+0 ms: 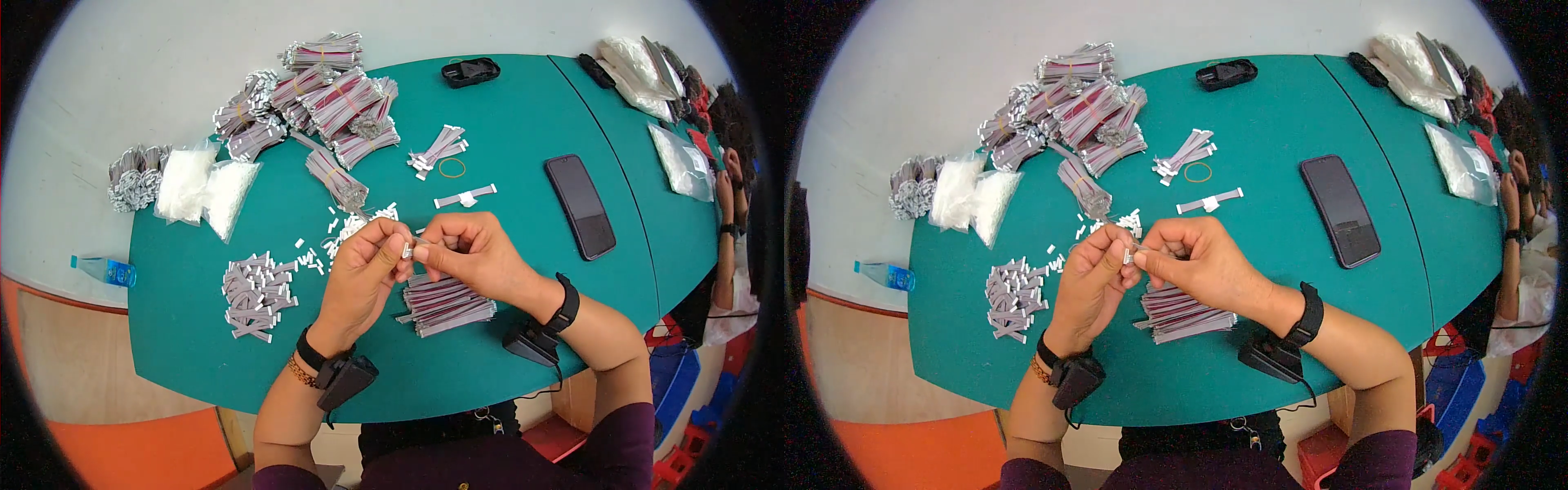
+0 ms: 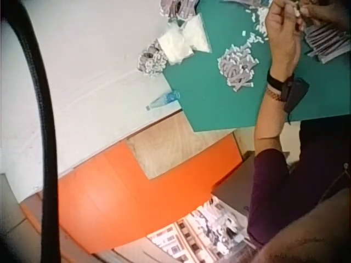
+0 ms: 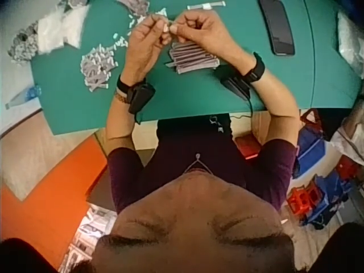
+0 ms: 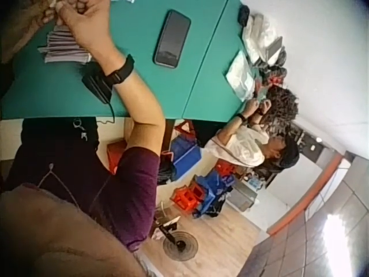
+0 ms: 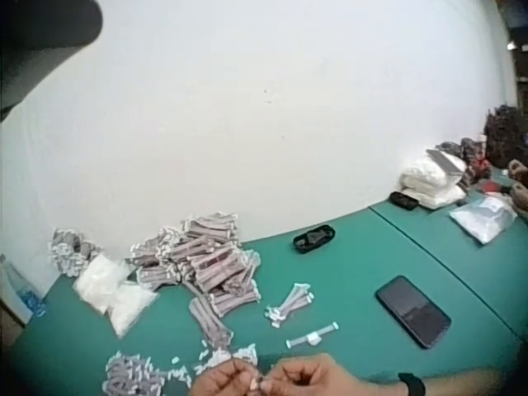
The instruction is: The person picks up a cable and a connector by hand, fits the connector onto the cable end, and places the assembled unit onto a stack.
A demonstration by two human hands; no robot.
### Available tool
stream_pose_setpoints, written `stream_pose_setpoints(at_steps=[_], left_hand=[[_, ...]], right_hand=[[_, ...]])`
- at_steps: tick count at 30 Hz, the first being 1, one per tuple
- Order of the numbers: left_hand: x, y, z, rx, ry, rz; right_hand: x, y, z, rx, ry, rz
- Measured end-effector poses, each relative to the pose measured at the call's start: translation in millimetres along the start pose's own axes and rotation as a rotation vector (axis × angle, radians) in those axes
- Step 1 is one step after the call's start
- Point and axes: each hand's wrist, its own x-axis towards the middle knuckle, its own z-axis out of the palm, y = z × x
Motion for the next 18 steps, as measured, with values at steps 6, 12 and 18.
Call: stream_pose_setpoints(at_steps=[6, 12, 18], left_hand=[[0.5, 0.2, 3.1, 0.027, 0.021, 0.016], [0.0, 1.4, 4.2, 0.036, 0.027, 0.01], [0.1, 1.2, 4.0, 0.023, 0.021, -0.001]], right_hand=[[-0.7, 3.1, -1.6, -0.036, -0.001, 0.009], [-1.1, 2.3, -2.2, -0.089, 0.002, -0.002], [-1.0, 6.4, -0.8, -0.088, 0.029, -0.045]])
